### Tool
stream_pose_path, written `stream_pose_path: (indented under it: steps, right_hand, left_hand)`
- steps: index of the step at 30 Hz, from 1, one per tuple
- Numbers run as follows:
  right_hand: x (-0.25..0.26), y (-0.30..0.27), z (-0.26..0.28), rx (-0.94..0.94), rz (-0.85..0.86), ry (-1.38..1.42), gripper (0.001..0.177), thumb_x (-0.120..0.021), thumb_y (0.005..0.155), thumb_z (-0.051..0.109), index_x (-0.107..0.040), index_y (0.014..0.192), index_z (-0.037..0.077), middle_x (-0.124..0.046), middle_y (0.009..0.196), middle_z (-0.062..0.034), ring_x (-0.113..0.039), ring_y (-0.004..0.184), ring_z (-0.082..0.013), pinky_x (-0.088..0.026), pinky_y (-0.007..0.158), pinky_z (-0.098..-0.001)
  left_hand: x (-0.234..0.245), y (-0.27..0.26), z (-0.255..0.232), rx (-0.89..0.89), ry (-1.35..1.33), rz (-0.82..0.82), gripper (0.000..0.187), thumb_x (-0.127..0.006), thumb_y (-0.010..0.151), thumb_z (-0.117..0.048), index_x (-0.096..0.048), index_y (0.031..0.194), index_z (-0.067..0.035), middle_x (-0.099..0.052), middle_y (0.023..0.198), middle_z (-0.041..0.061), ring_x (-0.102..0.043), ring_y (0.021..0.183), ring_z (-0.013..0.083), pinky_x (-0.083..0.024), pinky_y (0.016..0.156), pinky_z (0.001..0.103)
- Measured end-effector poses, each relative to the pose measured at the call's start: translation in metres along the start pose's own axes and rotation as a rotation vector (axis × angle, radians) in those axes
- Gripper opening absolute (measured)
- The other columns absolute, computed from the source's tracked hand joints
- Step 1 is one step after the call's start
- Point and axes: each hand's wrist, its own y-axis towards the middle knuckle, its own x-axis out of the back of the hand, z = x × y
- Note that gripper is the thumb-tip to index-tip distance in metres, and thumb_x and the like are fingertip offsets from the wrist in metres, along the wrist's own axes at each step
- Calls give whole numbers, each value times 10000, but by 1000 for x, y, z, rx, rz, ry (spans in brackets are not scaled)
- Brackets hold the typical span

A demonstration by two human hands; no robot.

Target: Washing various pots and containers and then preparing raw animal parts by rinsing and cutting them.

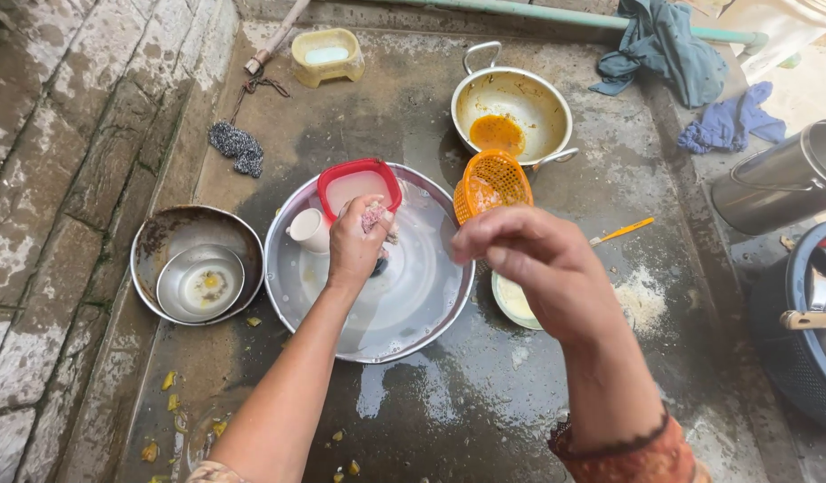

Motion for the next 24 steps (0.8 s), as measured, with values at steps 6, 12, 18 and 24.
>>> stream_pose_path:
  steps: [6, 12, 18, 24]
  right_hand:
    - [-118, -15, 103, 430, 661, -772, 213, -541, 1059, 233, -653, 1204, 125, -682, 1241, -8, -657, 1086, -186, -519, 989, -342]
    - [-171, 30, 29, 444, 748, -1267, 248, -660, 823, 187, -683, 1070, 211, -725, 1049, 11, -715, 1027, -246, -551, 853, -481]
    - [68, 120, -7, 225, 142, -1208, 306, -603, 961, -74, -745, 1207, 40, -772, 1104, -114, -752, 1010, -214, -585, 874, -351]
    - [96, 147, -205, 217, -781, -664, 105, -558, 1043, 42, -637, 1112, 53, -631, 1031, -73, -608, 951, -186, -543, 854, -313]
  left_hand:
    - [-6, -10, 3, 49, -65, 12, 312, -696, 888, -143, -674, 1187, -58, -684, 1085, 116, -737, 760, 192, -630, 498, 308]
    - [13, -11, -16, 258, 30, 98, 390, -678, 897, -135, -622, 1283, -137, -720, 986, 93, -725, 738, 172, -584, 536, 303]
    - [104, 33, 93, 4, -556, -261, 329, -660, 1022, -35, -571, 1338, -61, -679, 1129, 84, -690, 936, 140, -605, 751, 303]
    - [136, 48, 63, 85, -918, -687, 262, -635, 972, -50, -486, 1187, -71, -610, 841, 132, -575, 573, 184, -460, 415, 313]
